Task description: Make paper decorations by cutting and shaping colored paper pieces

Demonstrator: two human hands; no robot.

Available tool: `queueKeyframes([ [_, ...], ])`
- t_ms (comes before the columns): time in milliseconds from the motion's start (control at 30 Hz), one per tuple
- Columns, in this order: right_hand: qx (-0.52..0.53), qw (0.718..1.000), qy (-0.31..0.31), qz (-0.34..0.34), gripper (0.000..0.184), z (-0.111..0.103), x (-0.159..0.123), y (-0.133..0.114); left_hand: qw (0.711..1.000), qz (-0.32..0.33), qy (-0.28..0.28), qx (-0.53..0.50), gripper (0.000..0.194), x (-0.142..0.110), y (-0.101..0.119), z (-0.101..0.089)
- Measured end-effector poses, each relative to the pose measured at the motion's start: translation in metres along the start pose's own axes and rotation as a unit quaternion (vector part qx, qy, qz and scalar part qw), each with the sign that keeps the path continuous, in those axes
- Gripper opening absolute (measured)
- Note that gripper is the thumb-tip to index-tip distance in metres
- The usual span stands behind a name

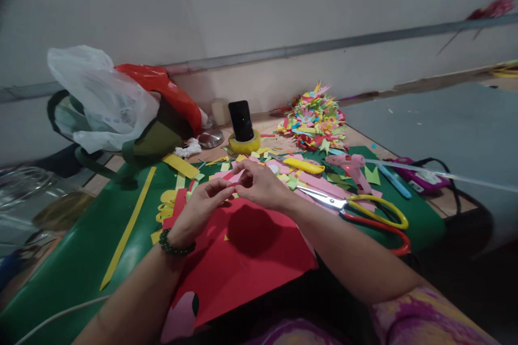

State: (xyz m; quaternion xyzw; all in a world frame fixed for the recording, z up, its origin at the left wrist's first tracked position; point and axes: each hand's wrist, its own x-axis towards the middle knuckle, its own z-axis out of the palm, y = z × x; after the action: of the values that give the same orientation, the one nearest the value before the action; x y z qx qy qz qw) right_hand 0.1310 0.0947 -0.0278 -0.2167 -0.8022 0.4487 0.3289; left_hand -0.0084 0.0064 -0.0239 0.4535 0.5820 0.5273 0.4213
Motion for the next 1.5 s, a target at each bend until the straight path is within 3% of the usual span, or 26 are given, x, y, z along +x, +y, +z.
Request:
queueKeyframes([
  [300,0.025,0.997,0.072,-0.017,0.018,0.011,0.000,0.005,0.991,-0.024,0.057,-0.119,0.025,0.002,-0.006,0.005],
  [367,0.030,0.998,0.045,-0.036,0.017,0.006,-0.001,0.003,0.985,-0.049,0.047,-0.157,0.023,0.003,-0.005,0.002],
  [533,0.023,0.983,-0.120,-0.141,0.027,-0.013,-0.004,-0.004,0.973,-0.123,-0.035,-0.192,0.016,0.005,0.001,-0.014],
  [700,-0.069,0.969,-0.116,-0.208,0.012,-0.013,-0.004,-0.003,0.967,-0.148,-0.096,-0.185,0.017,0.005,0.000,-0.020],
  [867,-0.086,0.969,-0.092,-0.213,0.009,-0.011,-0.003,0.001,0.973,-0.126,-0.055,-0.187,0.025,0.004,-0.001,-0.014],
  [967,-0.074,0.977,-0.076,-0.184,0.007,-0.011,-0.002,0.001,0.982,-0.084,-0.015,-0.171,0.030,0.004,-0.001,-0.012],
  [1133,0.021,0.995,-0.076,-0.059,0.006,-0.006,0.000,-0.002,0.994,-0.007,0.031,-0.100,0.035,0.003,0.000,-0.010],
  [1333,0.148,0.984,-0.072,0.069,0.007,-0.003,0.000,-0.005,0.996,0.018,0.040,-0.072,0.037,0.000,-0.001,-0.009],
  [1500,0.164,0.980,-0.050,0.096,0.010,-0.003,0.001,-0.006,0.996,0.026,0.042,-0.068,0.037,0.000,-0.002,-0.007],
])
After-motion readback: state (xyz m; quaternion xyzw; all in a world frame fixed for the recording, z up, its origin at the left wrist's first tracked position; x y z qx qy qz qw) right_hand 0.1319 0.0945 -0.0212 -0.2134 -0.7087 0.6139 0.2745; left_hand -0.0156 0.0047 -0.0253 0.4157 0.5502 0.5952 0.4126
